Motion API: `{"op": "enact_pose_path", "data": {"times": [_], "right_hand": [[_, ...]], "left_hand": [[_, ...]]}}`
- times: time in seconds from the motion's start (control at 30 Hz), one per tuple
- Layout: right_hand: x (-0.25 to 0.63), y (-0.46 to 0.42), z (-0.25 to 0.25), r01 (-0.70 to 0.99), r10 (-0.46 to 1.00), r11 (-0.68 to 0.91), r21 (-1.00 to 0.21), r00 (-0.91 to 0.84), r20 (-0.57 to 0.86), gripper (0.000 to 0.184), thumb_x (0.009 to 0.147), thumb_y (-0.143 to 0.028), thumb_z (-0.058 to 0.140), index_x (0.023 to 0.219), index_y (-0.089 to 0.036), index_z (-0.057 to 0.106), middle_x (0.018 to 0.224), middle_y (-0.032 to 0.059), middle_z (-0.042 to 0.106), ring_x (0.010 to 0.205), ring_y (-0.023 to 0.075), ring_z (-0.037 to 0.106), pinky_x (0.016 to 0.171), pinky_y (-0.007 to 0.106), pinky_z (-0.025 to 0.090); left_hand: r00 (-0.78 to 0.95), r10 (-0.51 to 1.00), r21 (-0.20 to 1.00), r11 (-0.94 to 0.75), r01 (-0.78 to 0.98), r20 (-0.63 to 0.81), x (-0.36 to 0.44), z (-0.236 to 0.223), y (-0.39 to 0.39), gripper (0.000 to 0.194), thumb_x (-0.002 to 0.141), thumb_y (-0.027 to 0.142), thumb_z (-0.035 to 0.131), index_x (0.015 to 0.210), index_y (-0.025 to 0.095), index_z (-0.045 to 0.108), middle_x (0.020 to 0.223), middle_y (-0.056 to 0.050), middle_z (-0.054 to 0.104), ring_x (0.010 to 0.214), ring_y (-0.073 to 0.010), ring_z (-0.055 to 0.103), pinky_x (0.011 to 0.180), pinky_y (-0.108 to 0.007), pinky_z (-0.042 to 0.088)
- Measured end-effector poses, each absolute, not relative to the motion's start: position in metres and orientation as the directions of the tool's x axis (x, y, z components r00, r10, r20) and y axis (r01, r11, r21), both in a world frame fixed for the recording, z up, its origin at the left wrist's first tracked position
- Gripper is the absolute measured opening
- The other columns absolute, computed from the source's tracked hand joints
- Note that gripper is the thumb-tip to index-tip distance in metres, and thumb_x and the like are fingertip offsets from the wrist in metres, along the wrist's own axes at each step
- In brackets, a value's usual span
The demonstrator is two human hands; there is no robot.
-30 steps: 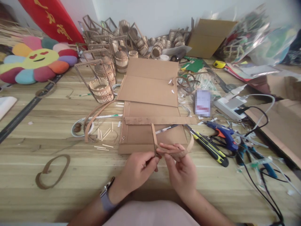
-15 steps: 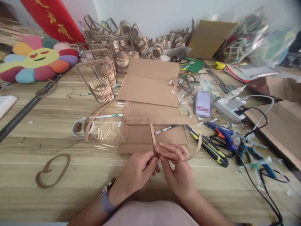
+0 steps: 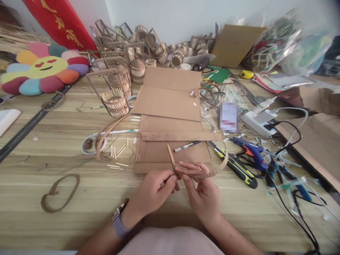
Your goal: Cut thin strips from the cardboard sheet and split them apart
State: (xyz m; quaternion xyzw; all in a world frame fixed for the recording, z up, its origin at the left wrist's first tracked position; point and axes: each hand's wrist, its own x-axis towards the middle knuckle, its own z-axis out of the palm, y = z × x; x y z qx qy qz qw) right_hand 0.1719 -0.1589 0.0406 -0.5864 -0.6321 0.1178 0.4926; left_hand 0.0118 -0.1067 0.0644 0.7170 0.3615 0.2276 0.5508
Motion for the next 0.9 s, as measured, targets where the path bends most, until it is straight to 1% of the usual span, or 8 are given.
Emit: {"op": "enact_pose_path", "data": {"times": [0.1, 0.17, 0.23, 0.33, 0.43, 0.6, 0.73, 0.9], "right_hand": [[0.175, -0.156, 0.041, 0.609, 0.864, 0.264, -0.748, 0.195, 0.464, 0.008, 0.093, -0.024, 0.059, 0.096, -0.028, 0.064, 0.097, 0.0023, 0.077, 0.102, 0.0232, 0.070, 0.088, 0.043, 0.048], [0.176, -0.153, 0.042, 0.602, 0.860, 0.273, -0.751, 0.197, 0.470, 0.004, 0.091, -0.024, 0.062, 0.088, -0.027, 0.063, 0.093, 0.0016, 0.076, 0.098, 0.0224, 0.069, 0.082, 0.039, 0.050], [0.176, -0.150, 0.043, 0.603, 0.864, 0.280, -0.747, 0.181, 0.470, 0.008, 0.089, -0.024, 0.064, 0.081, -0.026, 0.063, 0.086, 0.0005, 0.074, 0.090, 0.0204, 0.069, 0.079, 0.037, 0.050], [0.174, -0.147, 0.045, 0.563, 0.901, 0.233, -0.793, 0.181, 0.393, 0.006, 0.087, -0.024, 0.064, 0.082, -0.026, 0.065, 0.084, 0.0013, 0.072, 0.083, 0.0187, 0.066, 0.074, 0.033, 0.052], [0.172, -0.146, 0.046, 0.490, 0.928, 0.180, -0.853, 0.203, 0.312, 0.008, 0.086, -0.025, 0.062, 0.079, -0.025, 0.066, 0.084, 0.0025, 0.071, 0.084, 0.0194, 0.066, 0.073, 0.032, 0.054], [0.173, -0.146, 0.046, 0.403, 0.933, 0.171, -0.899, 0.227, 0.279, 0.008, 0.083, -0.023, 0.063, 0.076, -0.025, 0.066, 0.086, 0.0030, 0.070, 0.087, 0.0192, 0.067, 0.076, 0.031, 0.055], [0.171, -0.145, 0.047, 0.342, 0.931, 0.157, -0.926, 0.261, 0.255, 0.006, 0.080, -0.021, 0.064, 0.075, -0.024, 0.067, 0.085, 0.0035, 0.070, 0.084, 0.0194, 0.067, 0.075, 0.031, 0.056], [0.171, -0.144, 0.044, 0.334, 0.913, 0.168, -0.927, 0.302, 0.274, 0.007, 0.075, -0.017, 0.064, 0.072, -0.023, 0.065, 0.079, 0.0020, 0.069, 0.081, 0.0182, 0.068, 0.074, 0.031, 0.055]], "left_hand": [[0.619, 0.775, 0.981, 0.001, 0.195, -0.124, 0.014, 0.062, -0.107, 0.038, 0.099, 0.035, 0.039, 0.070, 0.017, 0.058, 0.066, -0.002, 0.068, 0.059, -0.0126, 0.062, 0.059, -0.021, 0.047], [0.591, 0.791, 0.980, 0.055, 0.190, -0.159, 0.015, 0.060, -0.107, 0.041, 0.100, 0.038, 0.038, 0.070, 0.018, 0.056, 0.064, -0.002, 0.067, 0.057, -0.0128, 0.061, 0.056, -0.022, 0.047], [0.549, 0.823, 0.973, 0.022, 0.229, -0.148, 0.015, 0.059, -0.107, 0.044, 0.101, 0.041, 0.036, 0.069, 0.018, 0.055, 0.061, -0.001, 0.065, 0.055, -0.0127, 0.060, 0.056, -0.022, 0.045], [0.506, 0.861, 0.918, -0.153, 0.367, -0.059, 0.015, 0.058, -0.108, 0.044, 0.102, 0.039, 0.034, 0.067, 0.019, 0.051, 0.058, 0.001, 0.061, 0.055, -0.0128, 0.058, 0.057, -0.023, 0.041], [0.527, 0.847, 0.791, -0.365, 0.491, 0.064, 0.015, 0.057, -0.111, 0.041, 0.103, 0.034, 0.032, 0.067, 0.020, 0.047, 0.057, 0.001, 0.057, 0.052, -0.0129, 0.055, 0.055, -0.023, 0.037], [0.563, 0.773, 0.554, -0.616, 0.560, 0.291, 0.017, 0.056, -0.114, 0.036, 0.103, 0.024, 0.029, 0.072, 0.021, 0.047, 0.058, 0.000, 0.057, 0.050, -0.0134, 0.054, 0.052, -0.025, 0.036], [0.613, 0.690, 0.356, -0.723, 0.591, 0.384, 0.018, 0.057, -0.115, 0.029, 0.100, 0.016, 0.032, 0.080, 0.019, 0.052, 0.061, -0.001, 0.061, 0.051, -0.0153, 0.057, 0.051, -0.026, 0.036], [0.644, 0.625, 0.205, -0.769, 0.606, 0.441, 0.018, 0.058, -0.116, 0.025, 0.098, 0.011, 0.034, 0.085, 0.016, 0.055, 0.058, -0.002, 0.060, 0.050, -0.0179, 0.058, 0.048, -0.029, 0.037]]}}
